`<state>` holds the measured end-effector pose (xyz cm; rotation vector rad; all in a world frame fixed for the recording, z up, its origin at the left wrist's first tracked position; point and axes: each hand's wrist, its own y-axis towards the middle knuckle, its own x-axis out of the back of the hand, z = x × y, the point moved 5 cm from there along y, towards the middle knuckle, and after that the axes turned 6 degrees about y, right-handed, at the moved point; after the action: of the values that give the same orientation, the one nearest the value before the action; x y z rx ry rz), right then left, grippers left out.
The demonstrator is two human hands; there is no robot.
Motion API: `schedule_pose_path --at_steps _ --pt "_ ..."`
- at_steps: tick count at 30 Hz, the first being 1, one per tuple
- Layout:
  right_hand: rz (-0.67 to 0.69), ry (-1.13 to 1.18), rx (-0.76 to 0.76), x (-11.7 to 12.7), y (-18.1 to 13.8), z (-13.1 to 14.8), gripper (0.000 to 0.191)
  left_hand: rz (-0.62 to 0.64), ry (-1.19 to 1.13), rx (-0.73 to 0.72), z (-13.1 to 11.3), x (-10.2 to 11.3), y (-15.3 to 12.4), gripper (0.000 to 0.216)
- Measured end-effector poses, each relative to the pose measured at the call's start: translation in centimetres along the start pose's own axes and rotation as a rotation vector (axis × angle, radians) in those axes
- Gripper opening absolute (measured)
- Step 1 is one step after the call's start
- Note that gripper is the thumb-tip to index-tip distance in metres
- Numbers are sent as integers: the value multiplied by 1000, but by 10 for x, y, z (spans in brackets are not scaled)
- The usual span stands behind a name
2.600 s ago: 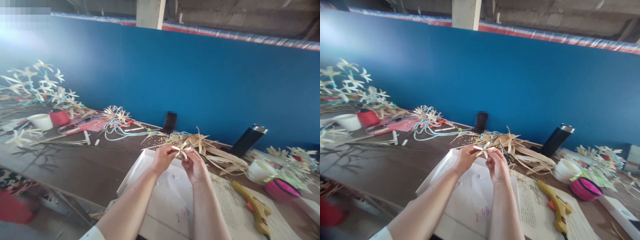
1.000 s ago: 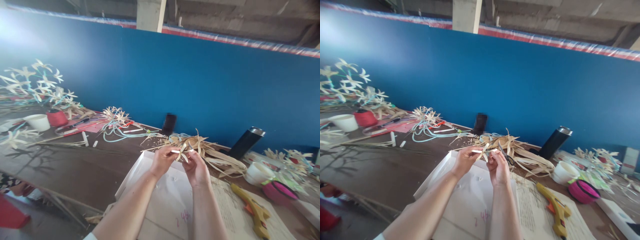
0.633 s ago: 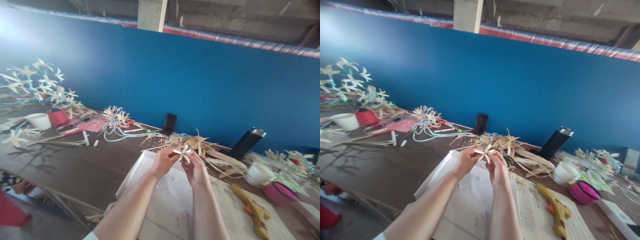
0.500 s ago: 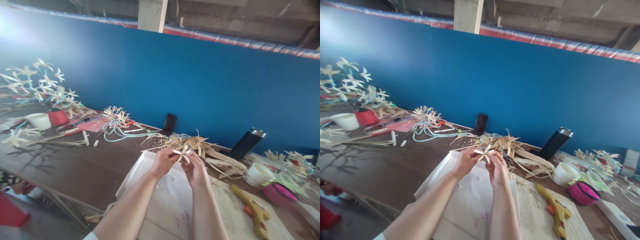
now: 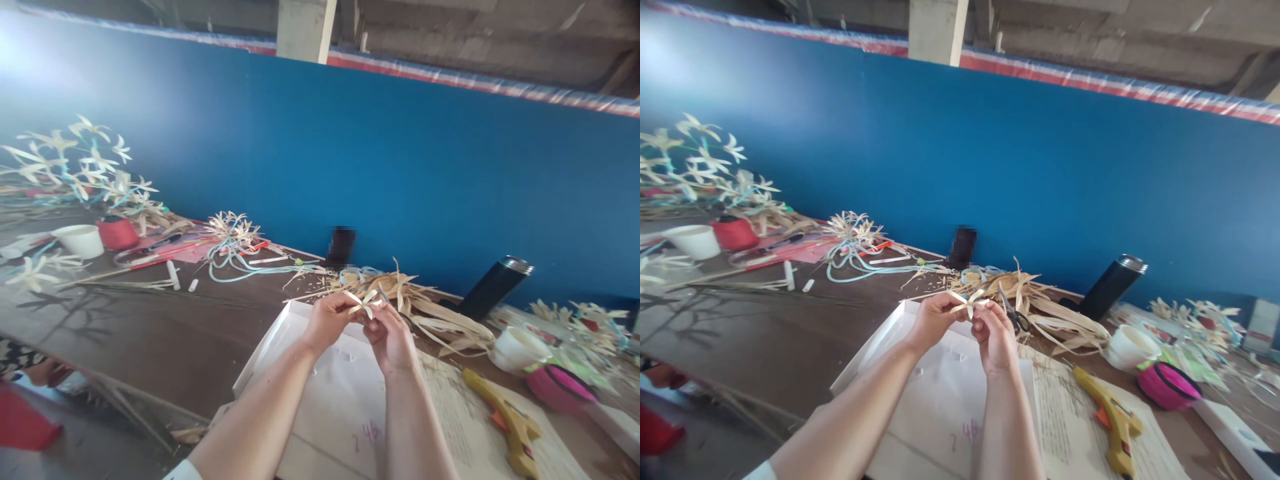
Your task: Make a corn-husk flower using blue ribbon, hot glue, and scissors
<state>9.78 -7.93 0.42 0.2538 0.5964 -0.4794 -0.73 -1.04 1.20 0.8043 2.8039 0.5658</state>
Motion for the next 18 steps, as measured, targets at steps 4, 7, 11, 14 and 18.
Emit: schedule_pose_path --at_steps 4,7,11,14,18 --pt "-26 -10 -6 1 1 -2 19 25 -112 123 5 -1 3 17" --pt "-96 -15 -3 7 5 -3 26 29 -209 214 15 -2 5 23" --pt "-303 -5 170 20 7 10 30 -19 -298 337 31 -2 8 29" --pt "-385 -18 321 18 -6 28 30 -28 -332 371 37 -2 9 30" --pt "-323 -243 379 12 -48 57 32 -1 -291 358 40 -1 7 28"
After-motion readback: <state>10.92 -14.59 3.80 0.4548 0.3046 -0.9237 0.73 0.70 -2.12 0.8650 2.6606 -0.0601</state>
